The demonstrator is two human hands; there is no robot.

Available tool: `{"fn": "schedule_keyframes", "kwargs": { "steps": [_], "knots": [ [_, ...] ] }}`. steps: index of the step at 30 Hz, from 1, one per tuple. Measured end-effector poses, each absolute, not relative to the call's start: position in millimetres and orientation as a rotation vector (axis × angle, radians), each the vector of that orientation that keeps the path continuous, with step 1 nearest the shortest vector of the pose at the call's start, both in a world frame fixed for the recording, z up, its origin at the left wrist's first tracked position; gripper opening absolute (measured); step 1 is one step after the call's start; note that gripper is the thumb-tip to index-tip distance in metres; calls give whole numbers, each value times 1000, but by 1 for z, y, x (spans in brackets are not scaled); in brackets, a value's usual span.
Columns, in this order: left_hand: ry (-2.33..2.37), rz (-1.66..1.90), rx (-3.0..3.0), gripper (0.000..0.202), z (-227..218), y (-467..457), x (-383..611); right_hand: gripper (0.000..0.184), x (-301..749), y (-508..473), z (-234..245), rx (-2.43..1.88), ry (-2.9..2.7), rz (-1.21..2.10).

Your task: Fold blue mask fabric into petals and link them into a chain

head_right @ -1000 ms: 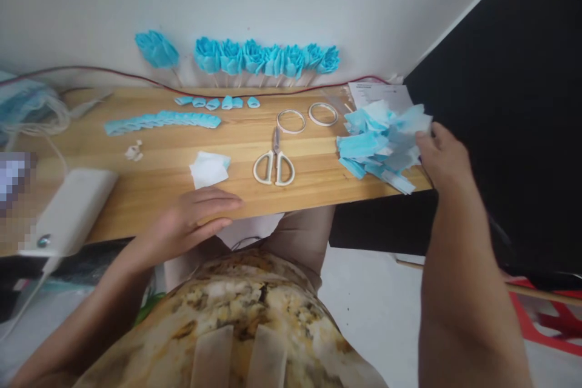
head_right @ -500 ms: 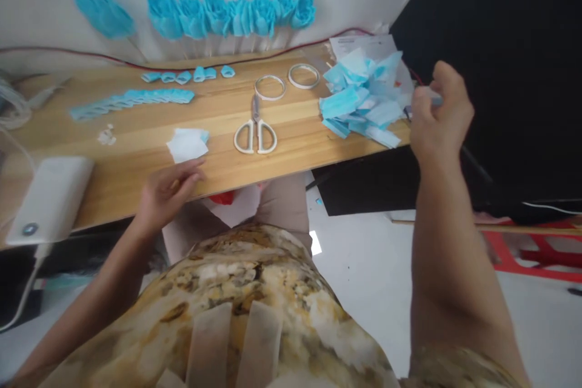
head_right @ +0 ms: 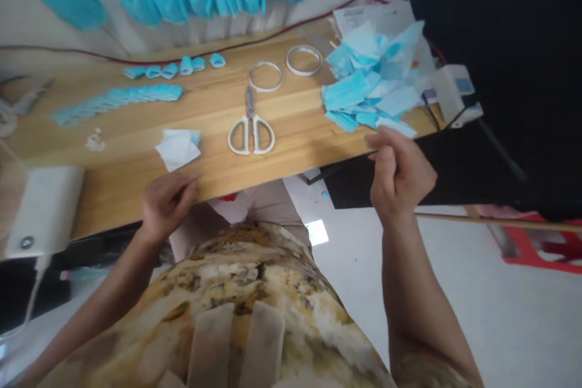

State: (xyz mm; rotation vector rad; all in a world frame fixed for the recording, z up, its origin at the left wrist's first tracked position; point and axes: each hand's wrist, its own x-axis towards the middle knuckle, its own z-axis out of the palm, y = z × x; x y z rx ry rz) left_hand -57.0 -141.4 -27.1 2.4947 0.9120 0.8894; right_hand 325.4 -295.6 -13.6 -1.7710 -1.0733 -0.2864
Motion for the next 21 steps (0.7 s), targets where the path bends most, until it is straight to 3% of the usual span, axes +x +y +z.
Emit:
{"fn": "schedule_keyframes", "kwargs": {
  "steps": [5,13,21],
  "knots": [
    [806,1020,2505,21,-32,-140,-54,25,290,-267,-22,-1580,-1375,-190],
    [697,1122,2371,21,-29,-142,-56,23,211,-177,1,-1358,-1779,32],
    [1217,1171,2064,30,-15,-104,-82,26,159,-123,10,-1304,-2229,67]
  ]
}}
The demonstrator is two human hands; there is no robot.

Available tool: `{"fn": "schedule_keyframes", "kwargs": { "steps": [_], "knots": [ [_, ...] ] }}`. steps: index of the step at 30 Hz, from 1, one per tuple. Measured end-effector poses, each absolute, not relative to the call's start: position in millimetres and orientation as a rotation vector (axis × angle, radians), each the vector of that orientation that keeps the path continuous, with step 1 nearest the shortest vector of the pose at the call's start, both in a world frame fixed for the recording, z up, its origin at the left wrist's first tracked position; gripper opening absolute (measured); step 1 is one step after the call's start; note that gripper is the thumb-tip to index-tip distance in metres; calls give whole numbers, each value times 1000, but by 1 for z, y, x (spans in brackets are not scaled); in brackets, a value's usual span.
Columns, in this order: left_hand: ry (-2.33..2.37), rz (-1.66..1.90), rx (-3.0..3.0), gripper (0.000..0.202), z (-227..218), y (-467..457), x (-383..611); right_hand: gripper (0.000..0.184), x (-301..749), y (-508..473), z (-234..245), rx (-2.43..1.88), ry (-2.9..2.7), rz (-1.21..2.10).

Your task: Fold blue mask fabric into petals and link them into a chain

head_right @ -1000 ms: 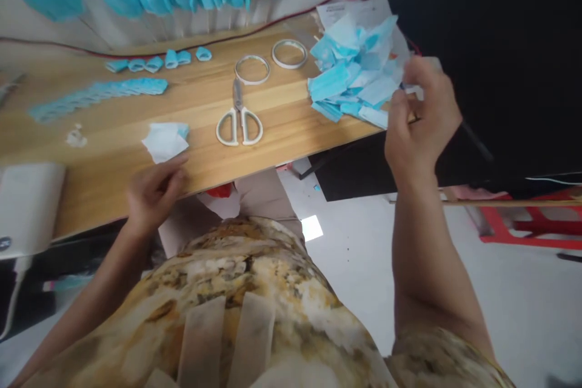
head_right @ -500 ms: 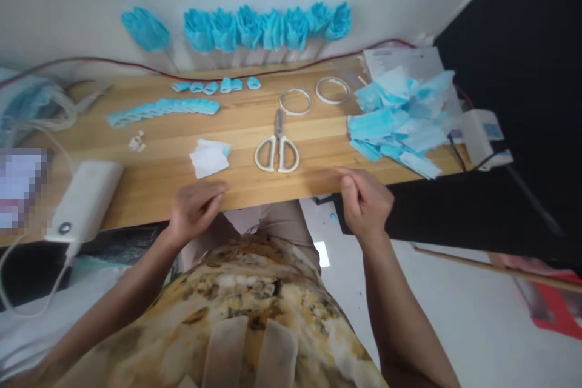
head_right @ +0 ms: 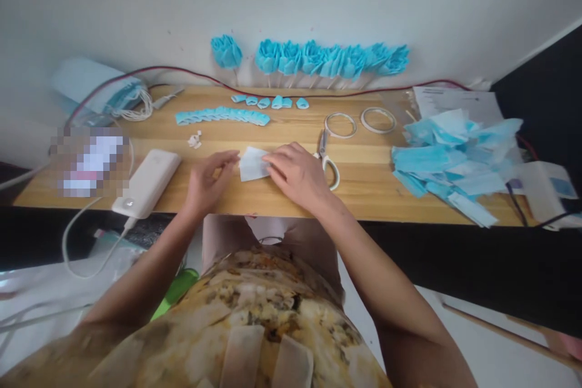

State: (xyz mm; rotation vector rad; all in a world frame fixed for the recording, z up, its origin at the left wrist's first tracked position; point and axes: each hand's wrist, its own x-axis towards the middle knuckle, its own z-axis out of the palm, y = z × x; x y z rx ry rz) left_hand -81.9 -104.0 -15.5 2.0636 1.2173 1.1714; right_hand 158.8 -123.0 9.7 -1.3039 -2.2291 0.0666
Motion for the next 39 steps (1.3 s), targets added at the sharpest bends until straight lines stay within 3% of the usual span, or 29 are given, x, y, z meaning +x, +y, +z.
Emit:
{"fn": "schedule_keyframes", "kwargs": {
  "steps": [7,10,14,19,24,28,34,39],
  "knots": [
    [1153,983,2064,57,-35,-77,-71,30,142,-117,3,-1295,-2576,-103],
    [1172,1001,2072,59,-41,-76,-67,23,146,-108,-6,-1392,-2465,17],
    [1184,1009,2061,60,-44,-75,-69,27,154,-98,-13,-1447,-2226,325],
    [1200,1019,2060,59,-45,-74,-70,28,163,-98,-8,-1463,-2159,379],
    [1183,1010,2080,59,-43,-78,-71,32,189,-120,-3,-1464,-2118,66],
    [1189,1011,2129,47,-36,-84,-70,28,214,-149,-13,-1412,-2268,-49],
    [1191,1038,2178,33,-32,-88,-70,27,241,-189,-29,-1487,-2247,-73],
    [1191,1012,2193,32,-30,-89,-69,38,274,-214,-27,-1316,-2280,19]
  ]
}}
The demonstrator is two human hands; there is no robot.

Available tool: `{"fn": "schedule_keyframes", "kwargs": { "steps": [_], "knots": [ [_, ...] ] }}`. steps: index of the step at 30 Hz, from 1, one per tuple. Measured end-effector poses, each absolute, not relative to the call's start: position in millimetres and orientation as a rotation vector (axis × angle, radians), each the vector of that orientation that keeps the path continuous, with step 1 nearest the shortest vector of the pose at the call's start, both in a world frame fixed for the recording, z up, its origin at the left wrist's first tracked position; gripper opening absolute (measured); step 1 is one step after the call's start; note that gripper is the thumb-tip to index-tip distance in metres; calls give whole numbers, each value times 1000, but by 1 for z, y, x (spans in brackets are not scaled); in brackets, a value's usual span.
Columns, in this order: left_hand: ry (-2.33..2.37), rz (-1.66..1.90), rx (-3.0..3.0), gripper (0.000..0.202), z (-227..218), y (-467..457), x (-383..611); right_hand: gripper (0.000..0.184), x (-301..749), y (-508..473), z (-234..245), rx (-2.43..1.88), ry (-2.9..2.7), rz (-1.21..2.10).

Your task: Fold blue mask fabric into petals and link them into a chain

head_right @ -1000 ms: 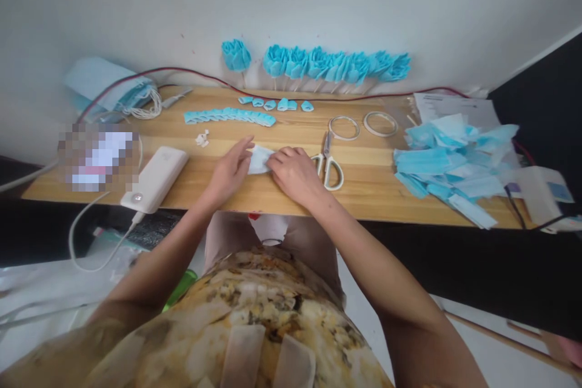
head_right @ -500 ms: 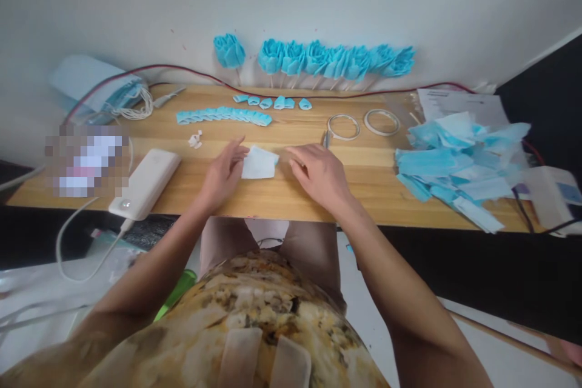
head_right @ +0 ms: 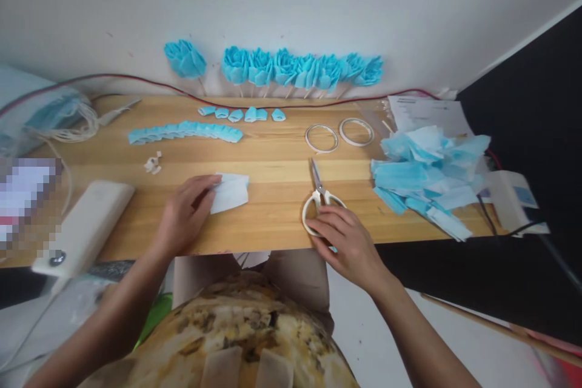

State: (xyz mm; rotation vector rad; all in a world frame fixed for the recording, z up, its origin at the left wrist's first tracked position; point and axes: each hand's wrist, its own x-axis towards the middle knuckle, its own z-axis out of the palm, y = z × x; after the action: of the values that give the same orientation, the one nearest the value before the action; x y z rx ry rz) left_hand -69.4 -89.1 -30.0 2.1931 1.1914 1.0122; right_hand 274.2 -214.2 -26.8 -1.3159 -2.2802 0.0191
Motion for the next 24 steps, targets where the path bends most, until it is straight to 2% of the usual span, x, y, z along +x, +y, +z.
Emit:
{"fn": "schedule_keyframes", "kwargs": {
  "steps": [4,7,11,15,19,24],
  "knots": [
    [1202,999,2179,30,-29,-90,-69,37,296,-205,-11,-1246,-2327,106],
    [1209,989,2177,29,-29,-90,-70,33,309,-174,2,-1344,-2263,113],
    [1203,997,2181,28,-29,-90,-71,27,321,-115,4,-1684,-2102,-178],
    [1193,989,2182,28,-29,-90,-71,21,320,-68,-3,-1942,-2243,-203],
    [1192,992,2167,28,-30,-90,-71,24,316,-47,-1,-2133,-2232,-256],
    [1180,994,2175,27,-30,-90,-71,31,328,-52,5,-2146,-2118,-415]
  ]
}}
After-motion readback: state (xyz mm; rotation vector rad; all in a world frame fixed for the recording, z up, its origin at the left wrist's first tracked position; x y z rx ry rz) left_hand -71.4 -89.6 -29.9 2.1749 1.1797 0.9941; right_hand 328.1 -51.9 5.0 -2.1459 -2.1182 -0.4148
